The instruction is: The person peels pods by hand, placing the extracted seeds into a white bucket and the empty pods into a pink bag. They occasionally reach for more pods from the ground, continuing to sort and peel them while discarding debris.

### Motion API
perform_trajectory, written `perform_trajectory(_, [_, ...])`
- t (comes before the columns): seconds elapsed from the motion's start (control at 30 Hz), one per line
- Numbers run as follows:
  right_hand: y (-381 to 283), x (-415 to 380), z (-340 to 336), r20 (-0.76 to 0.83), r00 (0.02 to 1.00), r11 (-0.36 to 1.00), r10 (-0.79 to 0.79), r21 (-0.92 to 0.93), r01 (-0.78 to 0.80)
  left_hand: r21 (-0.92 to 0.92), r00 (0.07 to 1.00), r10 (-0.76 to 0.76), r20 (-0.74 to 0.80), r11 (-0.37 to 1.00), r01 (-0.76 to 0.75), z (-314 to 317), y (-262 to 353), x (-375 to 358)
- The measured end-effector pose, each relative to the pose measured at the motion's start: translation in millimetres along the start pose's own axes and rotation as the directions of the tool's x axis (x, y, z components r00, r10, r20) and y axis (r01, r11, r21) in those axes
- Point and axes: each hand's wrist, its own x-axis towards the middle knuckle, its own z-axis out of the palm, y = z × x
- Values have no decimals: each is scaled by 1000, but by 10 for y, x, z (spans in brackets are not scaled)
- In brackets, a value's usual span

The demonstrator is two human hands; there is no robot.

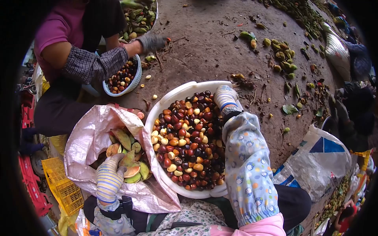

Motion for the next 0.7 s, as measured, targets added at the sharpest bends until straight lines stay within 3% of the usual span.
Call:
perform_trajectory(0.23, [126,-185,-124,81,997,987,-5,162,-8,-41,1000,-18,2,999,18,-1,35,-15])
perform_trajectory(0.3, [190,-112,20,-87,995,993,-45,108,54,-47,1000,-17,8,999,17,-25,76,-23])
perform_trajectory(0.37, [233,0,132,-124,989,991,-86,89,97,-55,1000,-8,1,998,8,-48,79,-47])
perform_trajectory(0.47, [356,60,129,-29,992,980,-126,151,128,-91,1000,14,-8,996,-15,-41,37,-71])
perform_trajectory(0.7, [244,43,139,-62,990,992,-124,-10,124,-113,999,37,5,993,-36,-75,94,-61])
